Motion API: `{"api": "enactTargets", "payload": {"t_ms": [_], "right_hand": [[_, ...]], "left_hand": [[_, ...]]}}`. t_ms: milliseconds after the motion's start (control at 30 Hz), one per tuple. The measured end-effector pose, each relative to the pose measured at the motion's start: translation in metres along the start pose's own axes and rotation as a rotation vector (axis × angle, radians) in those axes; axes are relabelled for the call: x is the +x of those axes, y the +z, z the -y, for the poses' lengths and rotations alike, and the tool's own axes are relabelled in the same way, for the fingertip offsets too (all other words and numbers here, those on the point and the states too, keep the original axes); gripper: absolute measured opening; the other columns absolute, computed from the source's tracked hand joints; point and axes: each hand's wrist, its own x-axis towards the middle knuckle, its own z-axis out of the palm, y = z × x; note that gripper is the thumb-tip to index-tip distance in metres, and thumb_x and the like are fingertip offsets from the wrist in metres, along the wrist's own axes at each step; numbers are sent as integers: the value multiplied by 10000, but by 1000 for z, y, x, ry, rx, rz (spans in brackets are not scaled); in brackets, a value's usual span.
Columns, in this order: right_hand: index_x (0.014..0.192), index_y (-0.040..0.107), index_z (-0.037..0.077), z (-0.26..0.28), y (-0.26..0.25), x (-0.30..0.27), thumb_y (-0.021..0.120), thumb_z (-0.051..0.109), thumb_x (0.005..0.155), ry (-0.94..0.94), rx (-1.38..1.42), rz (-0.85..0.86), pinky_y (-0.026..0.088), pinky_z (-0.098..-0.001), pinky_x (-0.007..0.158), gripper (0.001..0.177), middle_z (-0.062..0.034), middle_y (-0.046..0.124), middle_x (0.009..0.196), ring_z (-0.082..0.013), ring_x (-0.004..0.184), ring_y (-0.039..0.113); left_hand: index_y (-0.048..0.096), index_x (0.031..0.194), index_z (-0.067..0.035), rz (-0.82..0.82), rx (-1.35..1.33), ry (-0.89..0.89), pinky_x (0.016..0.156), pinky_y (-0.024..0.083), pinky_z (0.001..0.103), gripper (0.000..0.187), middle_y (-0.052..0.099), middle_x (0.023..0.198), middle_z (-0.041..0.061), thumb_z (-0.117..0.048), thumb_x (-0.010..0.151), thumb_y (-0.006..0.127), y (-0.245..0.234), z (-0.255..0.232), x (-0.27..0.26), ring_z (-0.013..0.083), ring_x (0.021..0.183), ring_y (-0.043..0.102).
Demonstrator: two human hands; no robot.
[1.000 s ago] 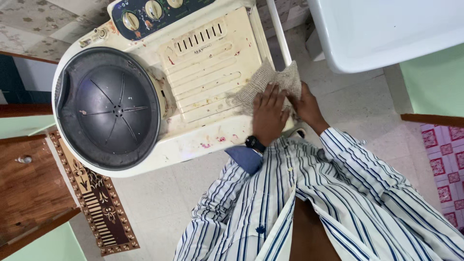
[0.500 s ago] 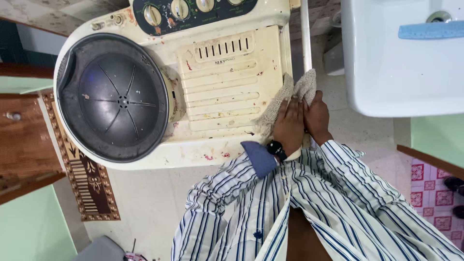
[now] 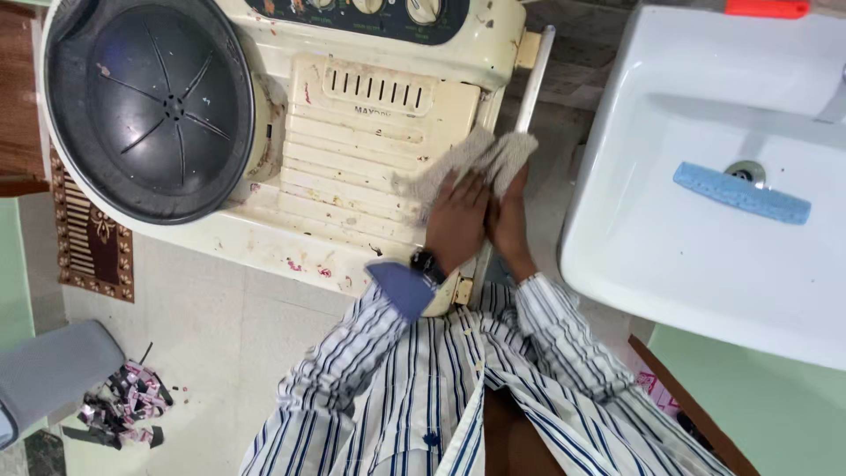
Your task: The person cleans a washing machine by wiping its lid, exterior body, and top surface with a cloth.
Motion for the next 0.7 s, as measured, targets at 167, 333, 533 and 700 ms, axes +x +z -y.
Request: {"api": "enactTargets", "payload": {"t_ms": [167, 333, 533, 700], "right_hand": [[1622, -106, 8, 11, 6, -23, 610, 25, 978, 163, -171, 90, 379, -461, 1135, 964, -330, -2, 1716, -500, 1566, 214], [1696, 112, 80, 7, -8, 68, 756, 102, 960, 31, -588, -14, 389, -568, 1178, 978, -367, 48, 1669, -569, 1493, 278], [1695, 137, 71, -8, -40, 184, 724, 247, 1060, -155, -720, -85, 215, -568, 1299, 883, -253, 51, 1749, -489, 1605, 117], [1660, 274, 130, 4, -30, 123, 684, 287, 1064, -86, -733, 1, 236, -555, 1307, 740, -144, 113, 1774, -445, 1612, 112]], "left_hand": [[463, 1483, 76, 75, -136, -70, 1248, 152, 487, 669, 477, 1547, 218, -251, 909, 569, -8, -28, -76, 294, 1488, 367], [389, 1542, 70, 26, 174, -91, 1295, 135, 459, 637, 414, 1621, 213, -254, 1001, 480, 22, -25, -29, 286, 1536, 337], [402, 1499, 83, 30, 295, -68, 1278, 137, 456, 676, 437, 1571, 250, -201, 893, 498, 45, -7, 79, 339, 1525, 339], [512, 1417, 78, 75, 149, -30, 1290, 155, 481, 533, 528, 1498, 259, -200, 962, 506, 59, -5, 41, 367, 1485, 394]]}}
